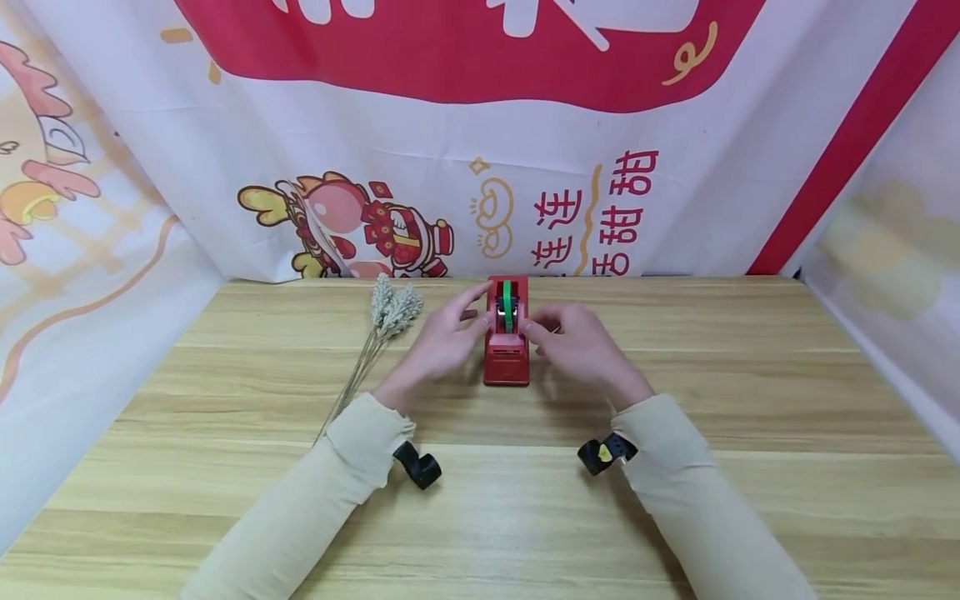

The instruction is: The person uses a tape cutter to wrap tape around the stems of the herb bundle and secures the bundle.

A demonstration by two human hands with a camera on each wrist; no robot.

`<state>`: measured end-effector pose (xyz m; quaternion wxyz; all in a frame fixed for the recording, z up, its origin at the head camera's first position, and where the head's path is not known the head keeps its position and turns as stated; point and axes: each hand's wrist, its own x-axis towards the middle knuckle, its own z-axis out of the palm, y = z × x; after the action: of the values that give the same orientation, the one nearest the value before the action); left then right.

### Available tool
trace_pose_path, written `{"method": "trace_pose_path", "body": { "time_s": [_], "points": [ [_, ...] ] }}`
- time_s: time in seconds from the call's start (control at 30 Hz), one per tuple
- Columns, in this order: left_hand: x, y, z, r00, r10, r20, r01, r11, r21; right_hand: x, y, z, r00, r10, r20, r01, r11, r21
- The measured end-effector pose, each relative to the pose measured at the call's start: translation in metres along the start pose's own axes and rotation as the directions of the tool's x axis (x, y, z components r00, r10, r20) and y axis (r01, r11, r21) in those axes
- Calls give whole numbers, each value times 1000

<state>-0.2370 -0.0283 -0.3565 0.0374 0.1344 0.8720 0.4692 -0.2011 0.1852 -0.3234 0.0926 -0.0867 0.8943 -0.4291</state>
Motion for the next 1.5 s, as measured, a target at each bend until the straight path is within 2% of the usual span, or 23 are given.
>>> {"method": "trace_pose_path", "body": {
  "time_s": [0.13,0.37,0.47,0.67,0.93,1.13,1.5],
  "points": [
    [-1,-3,4,1000,-18,4,18,1000,-6,5,1,9,997,67,33,-71,992,105],
    [-1,-9,7,1000,-4,15,3,1000,28,9,2,17,987,156,33,-159,975,157],
    [0,-8,8,1000,-10,16,9,1000,25,9,2,19,980,196,37,-199,958,208],
    [0,-5,8,999,-29,14,29,999,24,10,3,26,980,197,-14,-180,924,338],
    [-1,-4,8,998,-54,18,53,998,23,9,3,29,971,240,-16,-218,904,368],
    [0,-4,9,999,-44,9,43,998,34,9,3,31,968,250,-17,-223,890,398],
    [1,-4,9,997,-70,12,69,997,38,9,1,31,965,260,27,-241,848,472]
  ]
}}
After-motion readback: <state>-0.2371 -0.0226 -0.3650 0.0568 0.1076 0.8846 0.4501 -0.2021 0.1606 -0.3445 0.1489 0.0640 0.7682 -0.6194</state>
